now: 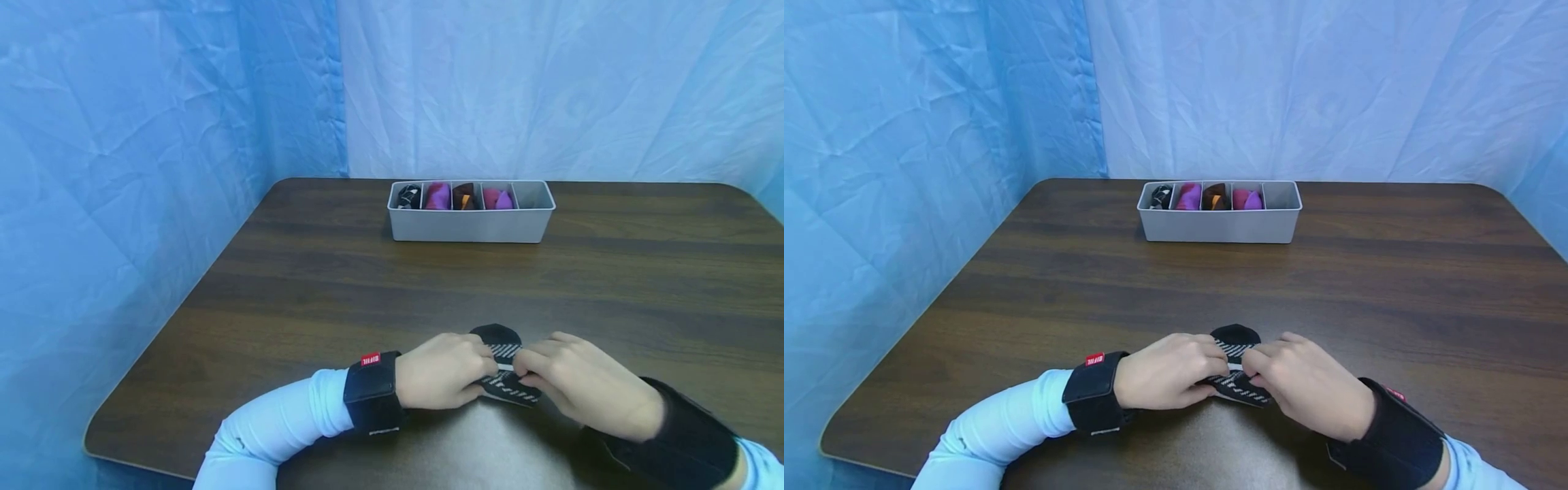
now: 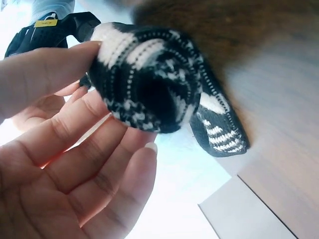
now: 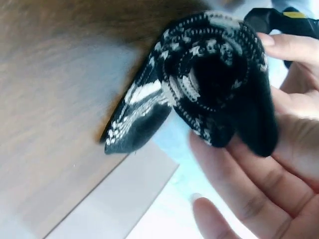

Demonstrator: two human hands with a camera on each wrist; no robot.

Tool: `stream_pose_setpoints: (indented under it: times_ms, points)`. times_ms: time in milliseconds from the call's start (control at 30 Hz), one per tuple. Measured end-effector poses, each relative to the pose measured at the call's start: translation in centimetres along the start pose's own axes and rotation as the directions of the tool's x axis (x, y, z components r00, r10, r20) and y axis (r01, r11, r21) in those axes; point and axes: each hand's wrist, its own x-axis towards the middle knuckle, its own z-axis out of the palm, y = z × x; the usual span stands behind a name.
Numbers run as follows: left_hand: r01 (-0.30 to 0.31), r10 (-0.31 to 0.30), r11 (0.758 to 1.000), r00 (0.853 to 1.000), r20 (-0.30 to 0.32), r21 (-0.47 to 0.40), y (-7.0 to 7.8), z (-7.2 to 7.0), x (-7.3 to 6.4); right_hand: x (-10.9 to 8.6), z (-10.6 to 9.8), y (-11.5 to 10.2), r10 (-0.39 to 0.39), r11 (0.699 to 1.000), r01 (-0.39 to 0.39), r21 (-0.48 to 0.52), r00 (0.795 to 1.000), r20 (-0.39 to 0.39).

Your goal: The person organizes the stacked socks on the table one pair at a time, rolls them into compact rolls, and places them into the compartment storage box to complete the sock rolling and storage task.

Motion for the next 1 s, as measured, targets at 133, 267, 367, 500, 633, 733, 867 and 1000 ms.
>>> stream_pose_setpoints:
  times_ms: [133,267,367,500,633,733,867,1000]
  points:
    - [0.011,-0.011,1.000,1.000,-0.002,-0.015,-0.1,0.1,0.0,-0.1,-0.5,0.1,0.041,0.999,-0.040,-0.025,0.999,0.026]
    - [0.021,-0.021,0.999,1.000,-0.001,-0.031,-0.1,0.2,0.1,-0.2,-1.0,0.1,0.053,0.998,-0.048,-0.045,0.991,0.121]
    - [0.024,-0.024,0.999,1.000,-0.001,-0.038,-0.2,0.2,0.1,-0.2,-1.2,0.1,0.003,1.000,0.000,-0.022,0.994,0.113]
    - [0.021,-0.021,0.999,1.000,0.004,-0.024,-0.2,0.2,0.1,-0.2,-1.2,0.2,-0.029,0.999,0.027,0.026,0.998,0.049]
    - [-0.001,0.001,1.000,1.000,0.008,0.000,-0.1,0.2,0.1,-0.2,-0.7,0.5,-0.021,0.996,0.021,0.081,1.000,0.002]
    - [-0.012,0.012,1.000,1.000,0.006,-0.011,-0.1,0.2,0.1,-0.2,-0.1,0.5,-0.008,0.995,0.007,0.096,1.000,0.004]
    - [-0.002,0.001,0.997,1.000,-0.016,-0.072,-0.3,0.4,0.1,0.0,0.5,0.5,0.025,0.994,-0.027,0.102,1.000,0.019]
    - [0.027,-0.032,0.993,0.999,-0.038,-0.119,-0.4,0.6,0.2,0.1,0.7,0.4,0.027,0.995,-0.024,0.094,0.999,-0.031]
